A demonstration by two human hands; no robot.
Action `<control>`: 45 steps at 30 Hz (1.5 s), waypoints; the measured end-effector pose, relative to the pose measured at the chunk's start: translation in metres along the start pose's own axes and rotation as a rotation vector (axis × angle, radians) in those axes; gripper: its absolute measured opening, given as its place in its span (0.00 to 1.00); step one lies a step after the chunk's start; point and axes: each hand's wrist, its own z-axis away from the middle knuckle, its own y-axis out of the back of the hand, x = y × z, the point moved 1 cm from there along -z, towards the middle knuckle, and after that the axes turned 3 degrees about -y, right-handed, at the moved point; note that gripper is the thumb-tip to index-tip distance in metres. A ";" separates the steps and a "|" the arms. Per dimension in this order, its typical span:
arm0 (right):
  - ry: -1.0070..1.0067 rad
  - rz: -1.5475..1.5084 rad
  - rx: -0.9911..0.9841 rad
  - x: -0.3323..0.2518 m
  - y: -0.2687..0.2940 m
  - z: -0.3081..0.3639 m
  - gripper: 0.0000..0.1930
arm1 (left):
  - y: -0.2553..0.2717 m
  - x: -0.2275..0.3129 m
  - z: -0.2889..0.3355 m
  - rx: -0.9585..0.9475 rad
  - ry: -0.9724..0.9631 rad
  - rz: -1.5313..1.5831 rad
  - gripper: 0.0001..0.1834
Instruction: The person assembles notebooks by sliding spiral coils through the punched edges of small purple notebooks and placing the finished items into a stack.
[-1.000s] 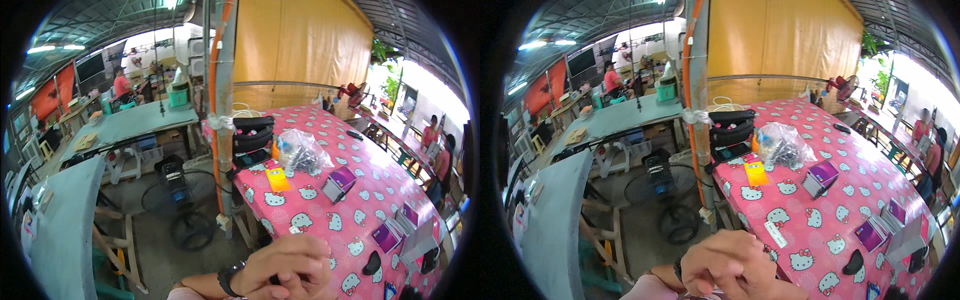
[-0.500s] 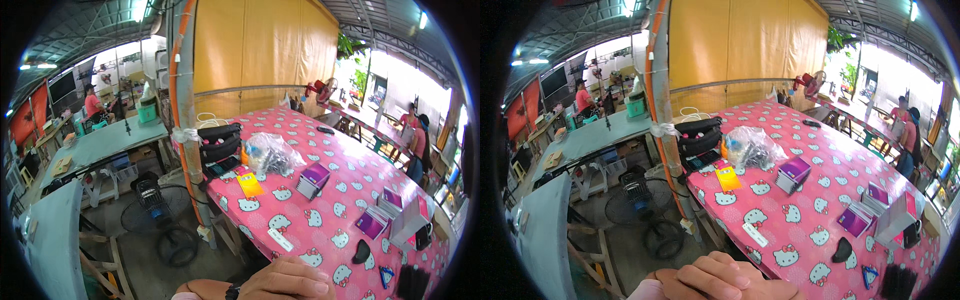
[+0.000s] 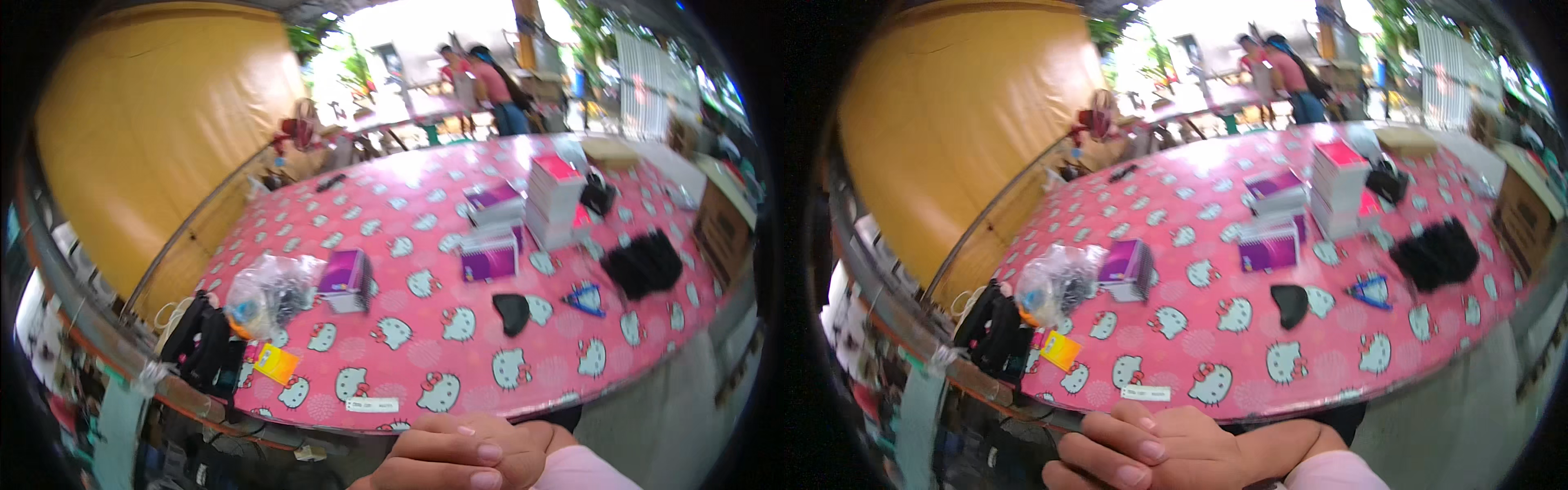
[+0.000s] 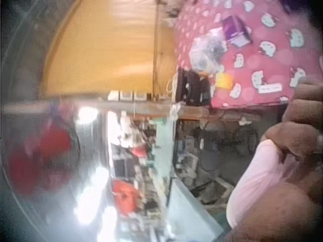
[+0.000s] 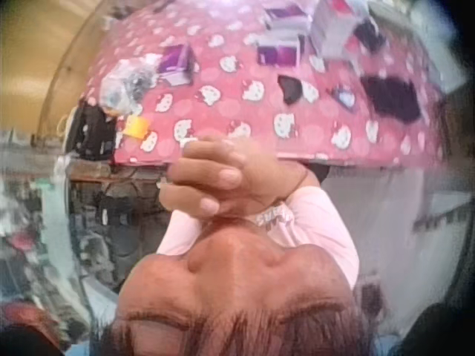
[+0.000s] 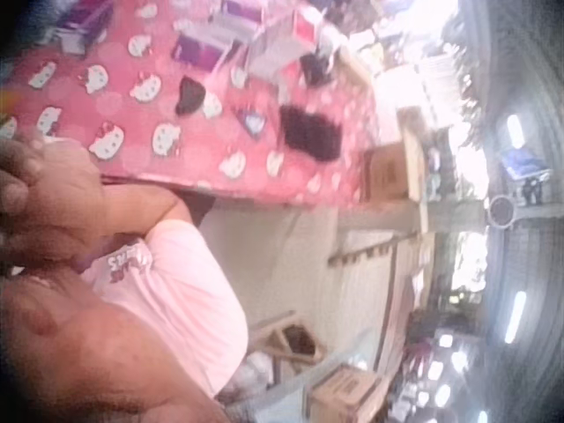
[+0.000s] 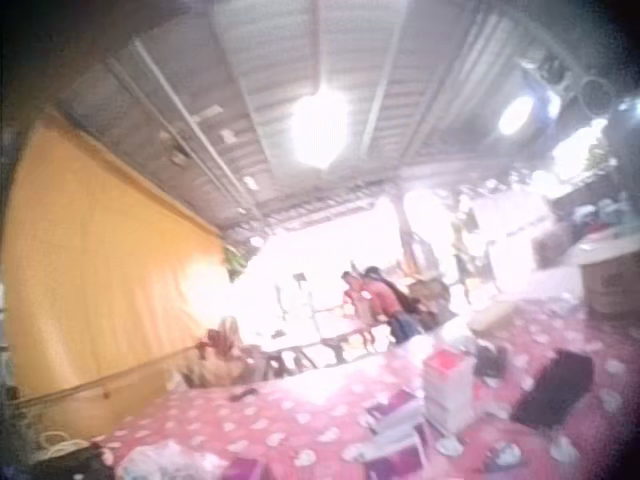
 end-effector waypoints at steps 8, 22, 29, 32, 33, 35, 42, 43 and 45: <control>-0.018 1.950 0.399 -0.076 0.094 0.061 0.12 | 0.032 -0.084 0.021 -0.118 0.378 -0.127 0.13; -0.217 2.556 1.232 -0.228 0.238 0.153 0.28 | 0.084 -0.397 0.090 -0.761 0.271 -1.053 0.14; -0.095 2.248 1.415 -0.265 0.248 0.176 0.22 | 0.085 -0.391 0.086 -0.697 0.233 -1.072 0.10; -0.223 2.134 1.384 -0.258 0.244 0.164 0.25 | 0.089 -0.365 0.078 -0.664 0.423 -0.955 0.09; -0.255 2.033 1.428 -0.258 0.240 0.162 0.25 | 0.089 -0.353 0.072 -0.643 0.548 -0.874 0.09; -0.308 1.827 1.508 -0.270 0.230 0.156 0.27 | 0.096 -0.332 0.056 -0.653 0.692 -0.770 0.09; 0.594 2.252 1.326 -0.241 0.208 0.130 0.24 | 0.091 -0.273 0.101 -0.924 0.543 -0.858 0.13; 0.563 1.849 1.256 -0.224 0.231 0.132 0.19 | 0.091 -0.271 0.100 -0.977 0.527 -0.892 0.14; 0.399 1.458 1.387 -0.200 0.253 0.128 0.13 | 0.094 -0.270 0.096 -1.090 0.497 -0.961 0.16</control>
